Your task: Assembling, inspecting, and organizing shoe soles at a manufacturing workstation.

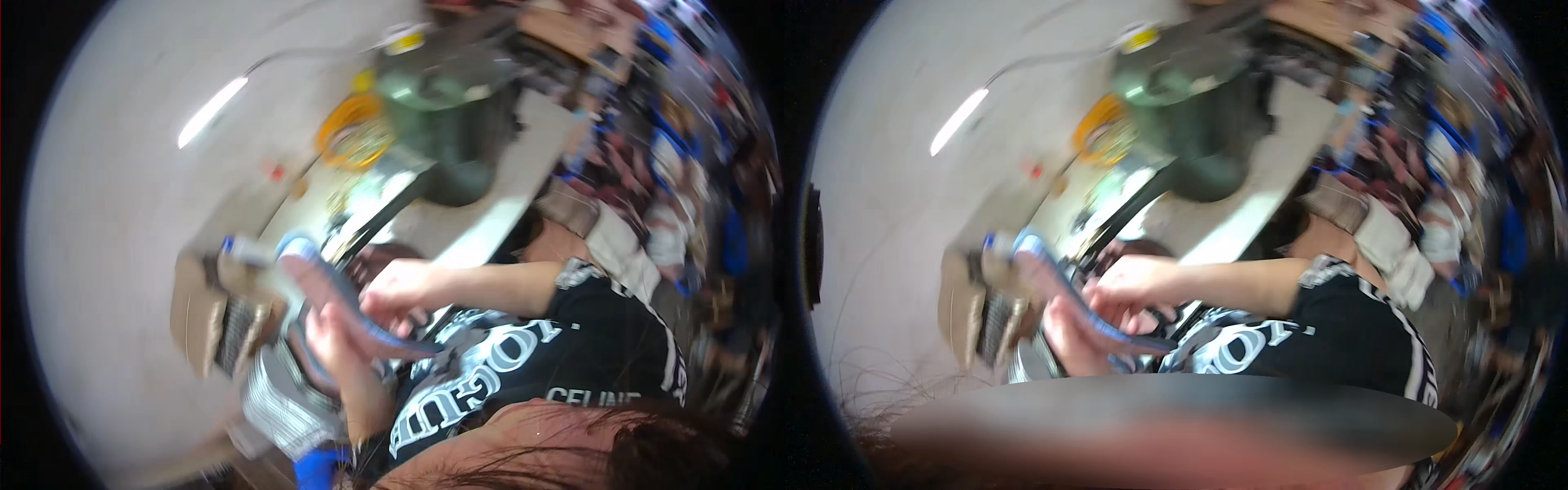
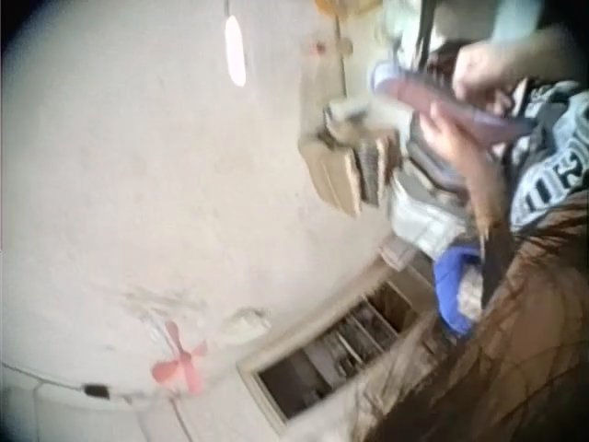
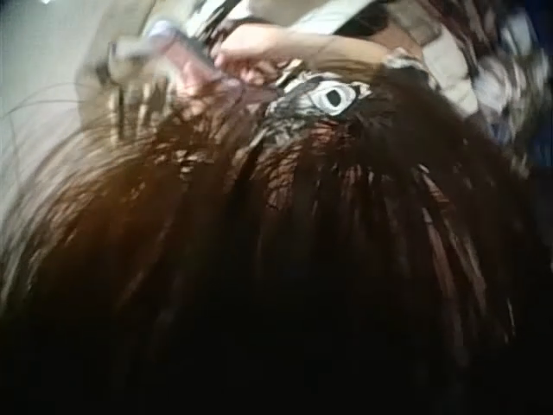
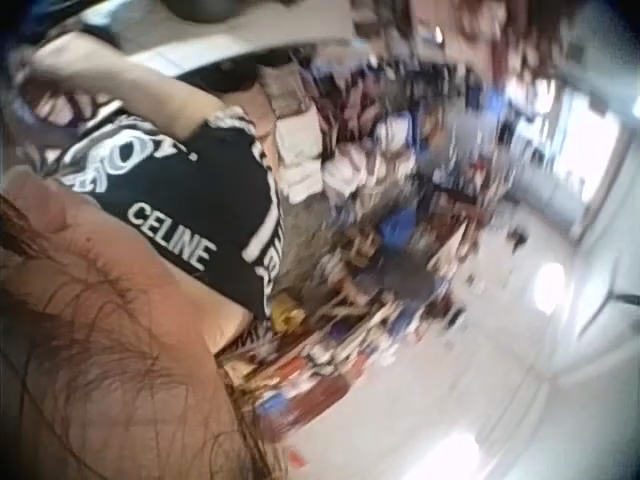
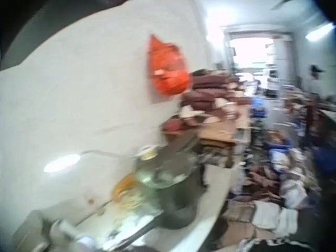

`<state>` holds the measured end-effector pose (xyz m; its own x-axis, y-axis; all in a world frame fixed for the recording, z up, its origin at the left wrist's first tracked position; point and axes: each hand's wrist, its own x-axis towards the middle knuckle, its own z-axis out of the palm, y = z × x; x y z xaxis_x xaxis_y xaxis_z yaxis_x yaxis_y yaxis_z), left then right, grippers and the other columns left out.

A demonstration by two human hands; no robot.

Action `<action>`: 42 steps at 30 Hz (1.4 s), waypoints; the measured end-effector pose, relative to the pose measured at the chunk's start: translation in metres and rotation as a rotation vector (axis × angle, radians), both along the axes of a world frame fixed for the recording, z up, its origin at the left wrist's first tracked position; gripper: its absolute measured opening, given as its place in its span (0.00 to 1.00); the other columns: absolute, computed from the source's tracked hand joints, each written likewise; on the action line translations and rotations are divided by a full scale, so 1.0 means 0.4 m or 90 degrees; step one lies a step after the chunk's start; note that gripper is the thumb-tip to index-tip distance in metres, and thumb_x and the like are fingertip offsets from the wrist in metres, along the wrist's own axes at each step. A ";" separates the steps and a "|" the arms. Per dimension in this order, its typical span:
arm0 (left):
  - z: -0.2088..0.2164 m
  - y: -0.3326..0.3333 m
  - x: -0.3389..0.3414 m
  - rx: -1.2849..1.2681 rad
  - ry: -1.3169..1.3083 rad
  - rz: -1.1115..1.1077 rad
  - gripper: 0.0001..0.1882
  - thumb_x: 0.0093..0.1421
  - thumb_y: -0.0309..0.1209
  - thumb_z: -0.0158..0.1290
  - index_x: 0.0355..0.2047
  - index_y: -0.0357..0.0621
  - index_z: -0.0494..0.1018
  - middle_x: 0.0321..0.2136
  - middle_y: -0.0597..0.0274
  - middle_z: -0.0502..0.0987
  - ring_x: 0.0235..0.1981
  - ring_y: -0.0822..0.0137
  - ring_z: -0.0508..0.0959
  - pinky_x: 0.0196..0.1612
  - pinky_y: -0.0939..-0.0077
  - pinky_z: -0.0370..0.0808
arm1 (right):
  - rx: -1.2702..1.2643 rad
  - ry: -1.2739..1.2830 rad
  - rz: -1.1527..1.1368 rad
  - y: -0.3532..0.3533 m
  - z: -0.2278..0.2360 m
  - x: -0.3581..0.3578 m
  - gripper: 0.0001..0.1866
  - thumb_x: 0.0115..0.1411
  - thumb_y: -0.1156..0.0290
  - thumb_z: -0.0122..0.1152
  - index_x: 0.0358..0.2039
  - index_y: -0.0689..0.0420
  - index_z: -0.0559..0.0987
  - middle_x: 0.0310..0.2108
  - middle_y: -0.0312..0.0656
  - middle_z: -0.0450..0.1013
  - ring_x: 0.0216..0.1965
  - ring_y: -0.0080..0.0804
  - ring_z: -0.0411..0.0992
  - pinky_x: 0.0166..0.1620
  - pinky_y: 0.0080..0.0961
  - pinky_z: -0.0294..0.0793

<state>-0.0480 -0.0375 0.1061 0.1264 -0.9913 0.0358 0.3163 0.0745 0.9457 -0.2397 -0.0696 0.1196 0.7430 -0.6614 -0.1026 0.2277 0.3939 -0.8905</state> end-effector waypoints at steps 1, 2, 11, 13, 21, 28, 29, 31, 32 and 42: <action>-0.031 -0.023 0.008 0.055 0.029 -0.025 0.17 0.62 0.36 0.52 0.45 0.35 0.68 0.32 0.66 0.74 0.30 0.76 0.73 0.32 0.84 0.70 | 0.087 -0.051 0.003 -0.007 0.011 -0.001 0.20 0.61 0.54 0.56 0.38 0.61 0.78 0.27 0.35 0.75 0.22 0.19 0.72 0.24 0.15 0.71; 0.039 -0.025 -0.048 0.009 0.061 -0.065 0.17 0.62 0.36 0.53 0.44 0.35 0.69 0.32 0.66 0.74 0.30 0.77 0.73 0.32 0.84 0.70 | 0.016 -0.016 0.018 -0.030 -0.003 -0.006 0.19 0.62 0.56 0.55 0.39 0.62 0.78 0.29 0.38 0.76 0.25 0.21 0.73 0.28 0.17 0.73; 0.057 -0.044 -0.061 -0.003 0.142 -0.130 0.14 0.61 0.33 0.54 0.41 0.34 0.73 0.33 0.63 0.78 0.31 0.78 0.75 0.36 0.85 0.72 | -0.064 -0.111 0.055 -0.105 -0.053 0.001 0.13 0.57 0.70 0.63 0.38 0.66 0.78 0.30 0.41 0.77 0.27 0.25 0.77 0.31 0.19 0.80; 0.053 -0.043 -0.063 0.008 0.173 -0.161 0.13 0.61 0.33 0.55 0.40 0.34 0.73 0.33 0.63 0.78 0.30 0.78 0.75 0.36 0.84 0.72 | -0.099 -0.079 0.061 -0.105 -0.042 0.002 0.12 0.57 0.71 0.63 0.37 0.66 0.78 0.29 0.41 0.77 0.27 0.25 0.77 0.31 0.19 0.80; 0.025 -0.039 -0.057 -0.098 -0.044 0.051 0.13 0.59 0.32 0.57 0.38 0.34 0.74 0.32 0.60 0.79 0.31 0.77 0.76 0.36 0.82 0.73 | -0.164 0.170 0.060 -0.103 0.075 -0.013 0.11 0.58 0.69 0.61 0.27 0.65 0.81 0.22 0.36 0.75 0.24 0.19 0.74 0.29 0.18 0.77; 0.004 -0.060 -0.016 -0.057 -0.272 0.039 0.26 0.44 0.39 0.69 0.34 0.31 0.73 0.31 0.53 0.79 0.32 0.67 0.79 0.38 0.73 0.75 | -0.255 0.247 0.021 -0.091 0.062 0.011 0.09 0.57 0.70 0.59 0.25 0.63 0.80 0.18 0.28 0.69 0.21 0.12 0.64 0.24 0.14 0.65; -0.006 -0.076 -0.010 -0.053 -0.227 0.052 0.25 0.44 0.38 0.68 0.34 0.29 0.73 0.30 0.52 0.79 0.31 0.67 0.79 0.37 0.73 0.75 | -0.244 0.231 0.011 -0.088 0.052 0.024 0.09 0.57 0.70 0.58 0.26 0.62 0.80 0.19 0.27 0.69 0.21 0.11 0.64 0.24 0.14 0.65; 0.011 -0.109 0.015 -0.024 -0.271 0.125 0.22 0.47 0.36 0.66 0.34 0.30 0.73 0.30 0.54 0.79 0.30 0.68 0.78 0.36 0.74 0.74 | -0.200 0.171 -0.025 -0.096 0.018 0.039 0.09 0.58 0.68 0.60 0.30 0.61 0.80 0.22 0.26 0.71 0.24 0.11 0.64 0.26 0.13 0.64; 0.045 -0.121 0.008 -0.026 -0.082 0.121 0.18 0.50 0.33 0.64 0.34 0.30 0.73 0.30 0.56 0.79 0.29 0.70 0.77 0.35 0.76 0.74 | -0.150 0.161 0.023 -0.101 0.000 0.035 0.09 0.59 0.69 0.59 0.33 0.62 0.79 0.26 0.28 0.73 0.27 0.12 0.67 0.31 0.14 0.66; -0.098 -0.357 0.086 0.123 -0.576 0.117 0.36 0.46 0.56 0.59 0.37 0.29 0.76 0.46 0.46 0.73 0.53 0.48 0.65 0.55 0.55 0.62 | -0.018 0.110 -0.127 -0.071 -0.113 0.034 0.13 0.60 0.65 0.59 0.37 0.62 0.79 0.31 0.35 0.77 0.30 0.17 0.73 0.33 0.16 0.74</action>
